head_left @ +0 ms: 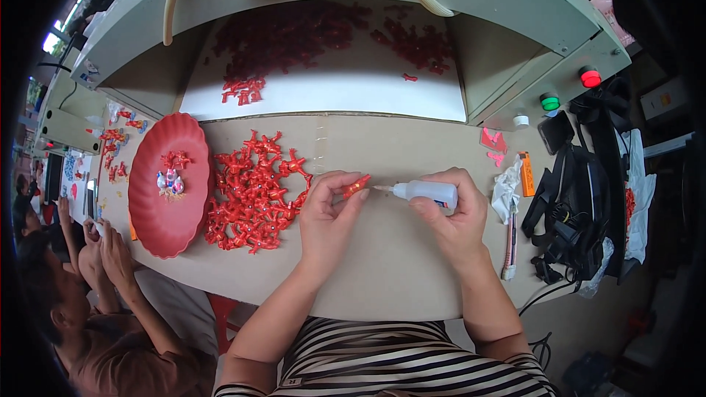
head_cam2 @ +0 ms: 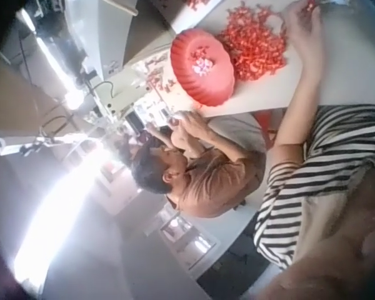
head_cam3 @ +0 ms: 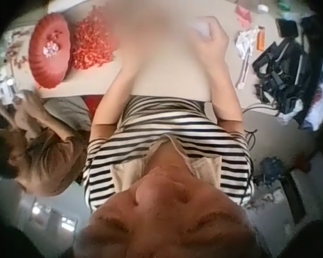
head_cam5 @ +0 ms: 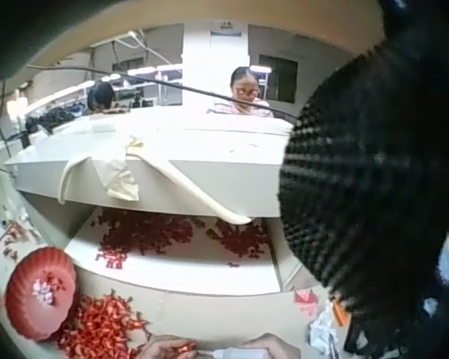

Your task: The person assembles small plastic figurines by picking up parts from the desk, applying glue to them with a squeeze bottle, and pressing the pieces together by hand.

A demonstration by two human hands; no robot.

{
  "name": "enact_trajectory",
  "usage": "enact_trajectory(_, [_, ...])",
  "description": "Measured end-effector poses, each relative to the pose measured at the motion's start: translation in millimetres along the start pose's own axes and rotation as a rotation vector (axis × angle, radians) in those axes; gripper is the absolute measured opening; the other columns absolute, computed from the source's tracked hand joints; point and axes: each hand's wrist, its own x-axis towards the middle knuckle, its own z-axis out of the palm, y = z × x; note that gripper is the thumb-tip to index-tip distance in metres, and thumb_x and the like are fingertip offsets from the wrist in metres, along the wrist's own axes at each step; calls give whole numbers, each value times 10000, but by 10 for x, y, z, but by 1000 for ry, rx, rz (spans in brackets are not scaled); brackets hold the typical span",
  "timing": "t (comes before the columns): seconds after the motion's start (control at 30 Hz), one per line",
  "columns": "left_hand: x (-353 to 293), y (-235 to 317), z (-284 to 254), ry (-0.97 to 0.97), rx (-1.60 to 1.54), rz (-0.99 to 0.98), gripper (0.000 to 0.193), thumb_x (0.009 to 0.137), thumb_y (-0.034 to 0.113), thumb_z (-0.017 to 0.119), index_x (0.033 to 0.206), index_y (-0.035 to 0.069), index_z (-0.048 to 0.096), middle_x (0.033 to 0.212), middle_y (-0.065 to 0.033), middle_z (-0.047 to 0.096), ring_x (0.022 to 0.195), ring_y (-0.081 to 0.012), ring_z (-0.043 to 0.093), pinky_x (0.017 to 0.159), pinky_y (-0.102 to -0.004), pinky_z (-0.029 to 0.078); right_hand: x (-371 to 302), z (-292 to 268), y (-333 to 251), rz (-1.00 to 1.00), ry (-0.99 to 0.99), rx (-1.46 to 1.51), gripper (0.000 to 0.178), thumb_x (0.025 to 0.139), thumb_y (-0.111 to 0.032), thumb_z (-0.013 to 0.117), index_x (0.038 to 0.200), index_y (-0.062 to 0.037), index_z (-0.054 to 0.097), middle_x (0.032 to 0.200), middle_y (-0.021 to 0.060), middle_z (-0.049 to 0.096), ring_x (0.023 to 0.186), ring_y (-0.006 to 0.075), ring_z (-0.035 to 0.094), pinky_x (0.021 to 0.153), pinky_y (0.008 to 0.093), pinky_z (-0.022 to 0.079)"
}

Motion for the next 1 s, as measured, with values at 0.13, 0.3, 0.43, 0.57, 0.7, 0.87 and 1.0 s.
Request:
enact_trajectory(0.13, [-2, -12, -9, 7, 35, 17, 203, 779, -40, 575, 974, -10, 530, 1021, -62, 464, 919, -120, 543, 783, -234, 504, -35, 36, 5, -24, -3, -50, 281, 681, -161, 746, 824, -15, 553, 749, 70, 601, 640, 128, 576, 570, 236, 456])
enact_trajectory(0.3, [-4, -3, 4, 8, 42, 19, 203, 778, -32, 579, 973, -5, 530, 1018, -60, 459, 913, -113, 539, 768, -231, 508, -35, 51, 6, -53, 7, -72, 290, 666, -166, 755, 820, -18, 558, 735, 73, 585, 621, 154, 570, 560, 247, 448])
enact_trajectory(0.43, [1, 8, 9, 5, 51, 21, 198, 778, -34, 576, 968, -6, 529, 1020, -61, 455, 916, -113, 537, 769, -230, 508, -31, 51, -1, -51, 0, -80, 289, 664, -172, 755, 818, -23, 561, 730, 74, 579, 617, 160, 565, 556, 249, 443])
enact_trajectory(0.57, [0, 2, 21, -2, 48, 25, 195, 778, -38, 573, 965, -8, 526, 1018, -60, 452, 918, -114, 536, 774, -228, 507, -34, 43, -2, -56, 1, -79, 285, 668, -181, 752, 816, -28, 562, 733, 72, 581, 620, 163, 562, 558, 249, 441])
enact_trajectory(0.7, [-3, 19, 27, -2, 46, 24, 193, 780, -37, 573, 964, -8, 524, 1016, -59, 451, 915, -113, 533, 777, -230, 507, -35, 49, 5, -42, -2, -77, 289, 669, -190, 751, 814, -31, 559, 733, 71, 582, 620, 166, 562, 558, 253, 441])
enact_trajectory(0.87, [-2, -11, 12, -9, 48, 24, 189, 782, -28, 575, 962, -8, 524, 1018, -59, 451, 913, -114, 529, 778, -236, 507, -34, 55, 6, -41, -5, -91, 291, 670, -199, 750, 811, -34, 556, 734, 69, 581, 625, 166, 561, 561, 255, 441])
enact_trajectory(1.0, [-2, -11, 4, -11, 48, 15, 189, 781, -25, 577, 962, -7, 525, 1017, -60, 454, 913, -115, 529, 779, -239, 507, -34, 58, 1, -19, -17, -77, 286, 675, -200, 746, 809, -35, 555, 730, 65, 577, 620, 167, 554, 562, 255, 437])
